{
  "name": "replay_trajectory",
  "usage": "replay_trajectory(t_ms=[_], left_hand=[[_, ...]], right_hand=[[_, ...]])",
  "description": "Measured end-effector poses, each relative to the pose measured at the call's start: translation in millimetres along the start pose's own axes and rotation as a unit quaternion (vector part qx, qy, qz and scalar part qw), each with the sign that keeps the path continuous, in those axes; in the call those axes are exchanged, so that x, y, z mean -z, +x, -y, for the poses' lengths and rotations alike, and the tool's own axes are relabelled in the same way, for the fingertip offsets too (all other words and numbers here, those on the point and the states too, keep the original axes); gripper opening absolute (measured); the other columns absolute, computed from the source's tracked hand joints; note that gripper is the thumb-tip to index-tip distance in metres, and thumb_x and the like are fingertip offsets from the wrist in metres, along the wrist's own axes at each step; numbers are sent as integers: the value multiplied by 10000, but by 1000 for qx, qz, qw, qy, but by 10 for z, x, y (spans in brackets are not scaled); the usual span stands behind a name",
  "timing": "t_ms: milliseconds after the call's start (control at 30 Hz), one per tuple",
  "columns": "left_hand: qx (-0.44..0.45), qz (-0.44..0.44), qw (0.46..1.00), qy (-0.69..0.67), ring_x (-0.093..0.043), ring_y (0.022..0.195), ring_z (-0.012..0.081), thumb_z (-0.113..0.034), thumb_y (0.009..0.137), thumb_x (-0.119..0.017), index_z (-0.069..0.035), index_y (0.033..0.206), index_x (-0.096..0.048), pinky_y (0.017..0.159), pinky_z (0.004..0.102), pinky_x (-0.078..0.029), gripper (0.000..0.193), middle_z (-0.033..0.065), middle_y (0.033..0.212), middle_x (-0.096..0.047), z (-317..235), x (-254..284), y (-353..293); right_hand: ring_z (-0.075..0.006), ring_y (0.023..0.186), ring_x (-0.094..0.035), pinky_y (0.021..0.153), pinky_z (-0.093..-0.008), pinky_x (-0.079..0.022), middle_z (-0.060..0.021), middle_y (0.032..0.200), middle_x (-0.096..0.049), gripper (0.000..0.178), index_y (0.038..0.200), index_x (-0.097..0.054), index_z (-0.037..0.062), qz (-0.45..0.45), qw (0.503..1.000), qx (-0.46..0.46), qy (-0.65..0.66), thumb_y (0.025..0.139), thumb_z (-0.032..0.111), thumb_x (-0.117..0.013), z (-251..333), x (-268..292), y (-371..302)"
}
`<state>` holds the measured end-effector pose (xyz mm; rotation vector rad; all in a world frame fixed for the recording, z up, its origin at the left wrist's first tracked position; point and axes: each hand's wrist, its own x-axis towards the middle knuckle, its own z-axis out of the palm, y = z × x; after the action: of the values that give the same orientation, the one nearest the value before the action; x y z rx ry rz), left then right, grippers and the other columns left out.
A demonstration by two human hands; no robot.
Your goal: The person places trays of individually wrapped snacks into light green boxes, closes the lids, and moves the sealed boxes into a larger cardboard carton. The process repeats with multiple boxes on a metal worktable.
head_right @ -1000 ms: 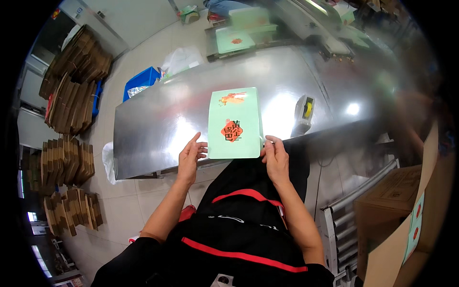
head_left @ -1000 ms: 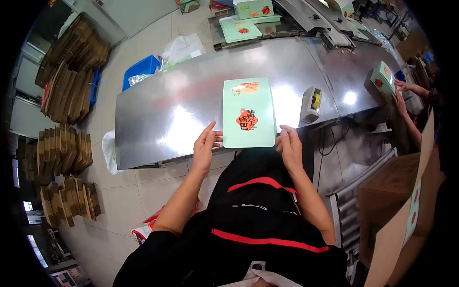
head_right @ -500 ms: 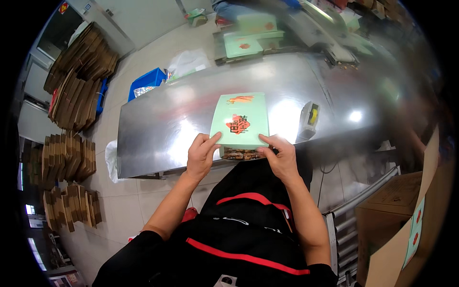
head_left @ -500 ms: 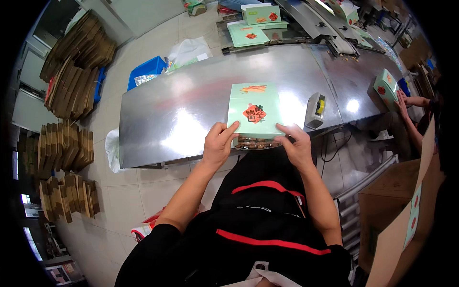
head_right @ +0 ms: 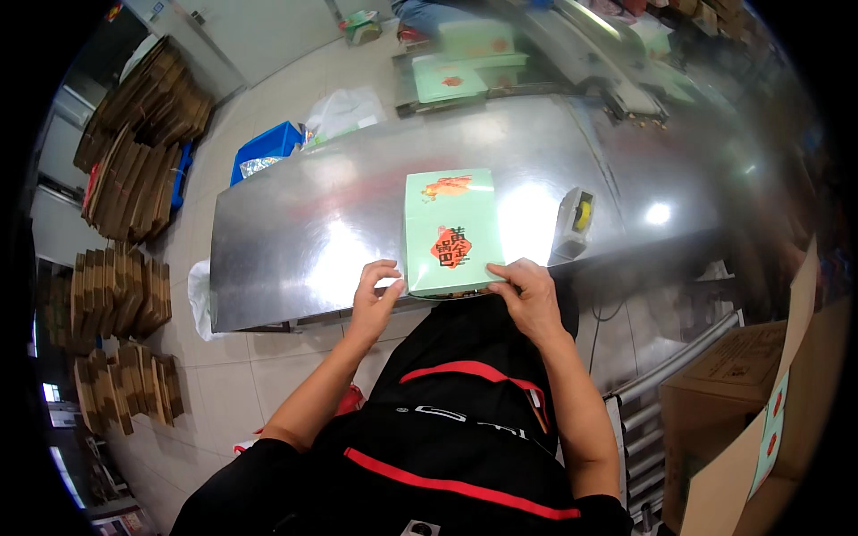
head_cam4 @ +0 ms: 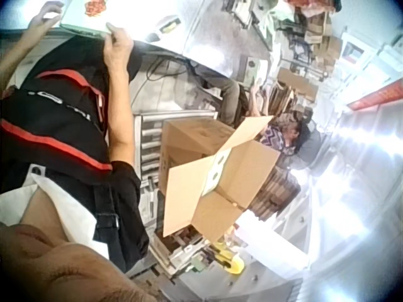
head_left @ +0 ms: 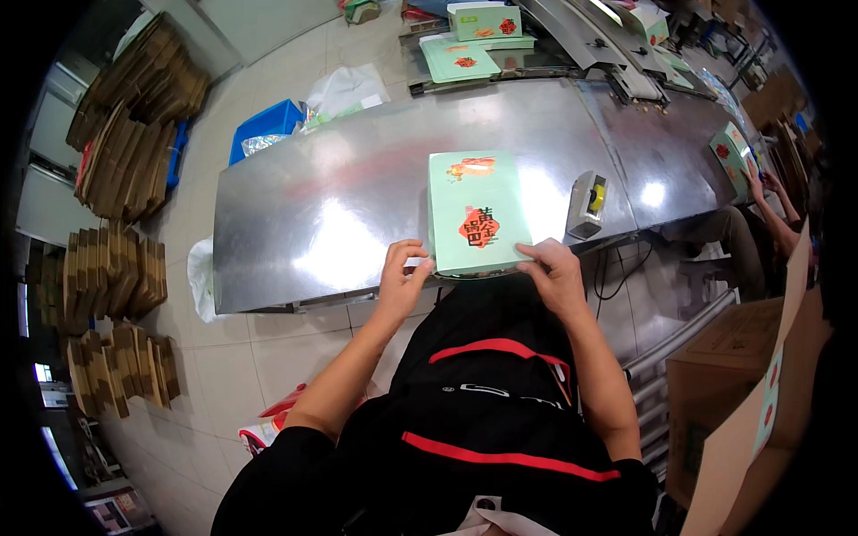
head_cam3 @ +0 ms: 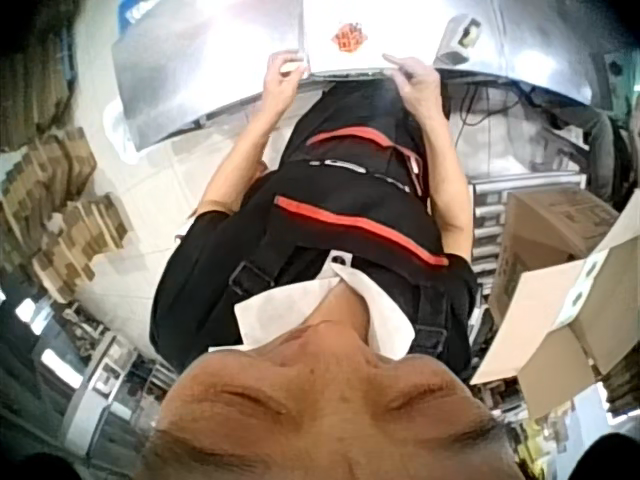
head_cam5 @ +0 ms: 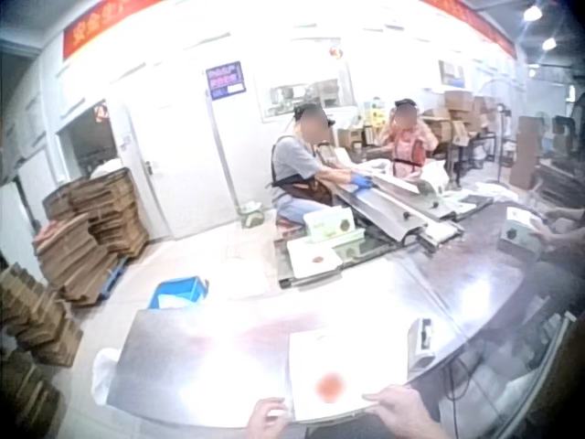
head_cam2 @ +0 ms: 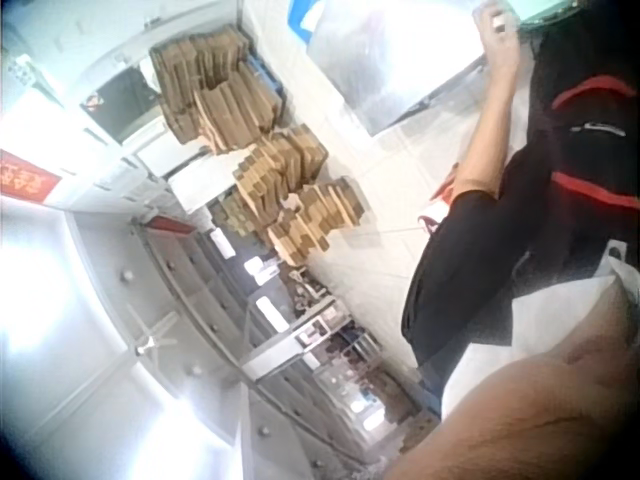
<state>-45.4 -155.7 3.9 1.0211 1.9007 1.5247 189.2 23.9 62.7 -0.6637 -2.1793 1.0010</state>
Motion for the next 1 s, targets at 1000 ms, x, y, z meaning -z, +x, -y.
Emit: replay_trajectory(t_ms=[1000], left_hand=[[115, 217, 969, -23, -495, 1200, 270, 3, 848, -623, -177, 1625, -249, 949, 356, -522, 881, 136, 1381, -392, -130, 165, 315]], right_hand=[[-276, 758, -563, 713, -395, -446, -83, 802, -565, 387, 1099, -731, 103, 24, 980, 153, -126, 732, 3, -804, -189, -76, -100]])
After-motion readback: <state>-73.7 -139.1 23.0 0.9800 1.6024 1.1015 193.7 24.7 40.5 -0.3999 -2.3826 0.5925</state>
